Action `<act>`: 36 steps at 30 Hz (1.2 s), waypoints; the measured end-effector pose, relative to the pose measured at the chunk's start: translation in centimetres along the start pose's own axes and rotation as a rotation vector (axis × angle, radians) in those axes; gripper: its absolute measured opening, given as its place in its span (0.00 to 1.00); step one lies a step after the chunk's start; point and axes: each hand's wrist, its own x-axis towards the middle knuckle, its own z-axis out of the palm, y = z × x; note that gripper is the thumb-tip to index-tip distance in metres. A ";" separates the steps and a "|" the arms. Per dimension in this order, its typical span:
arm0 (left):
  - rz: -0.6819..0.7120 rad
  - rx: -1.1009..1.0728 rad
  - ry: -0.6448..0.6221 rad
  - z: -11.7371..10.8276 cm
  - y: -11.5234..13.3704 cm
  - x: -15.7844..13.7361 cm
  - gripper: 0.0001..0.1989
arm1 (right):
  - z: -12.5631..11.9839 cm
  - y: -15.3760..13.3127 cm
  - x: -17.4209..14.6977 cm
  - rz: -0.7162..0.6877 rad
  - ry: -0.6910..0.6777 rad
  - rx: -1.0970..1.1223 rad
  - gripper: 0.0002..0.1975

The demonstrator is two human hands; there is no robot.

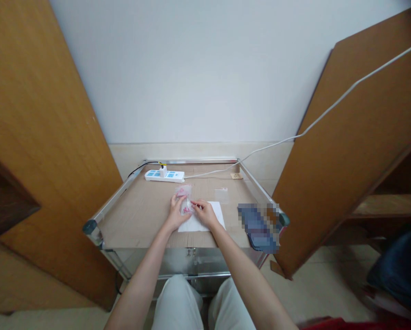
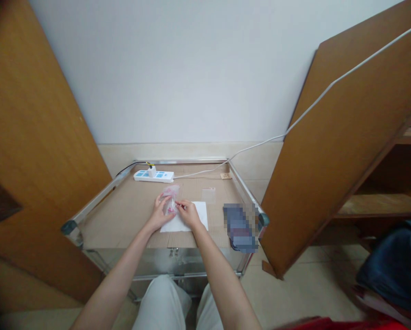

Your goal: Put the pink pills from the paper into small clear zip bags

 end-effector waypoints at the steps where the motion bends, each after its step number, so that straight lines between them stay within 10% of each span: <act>1: 0.000 0.047 -0.017 -0.1 0.1 0.0 0.32 | 0.0 0.0 0.0 0.008 0.003 0.015 0.11; 9: -0.021 0.385 -0.024 -0.7 1.9 0.4 0.33 | 0.1 0.1 0.0 0.104 -0.014 0.096 0.12; 36: 0.212 0.363 -0.119 -1.8 2.1 1.2 0.30 | -0.1 0.4 -0.1 0.048 0.016 0.123 0.11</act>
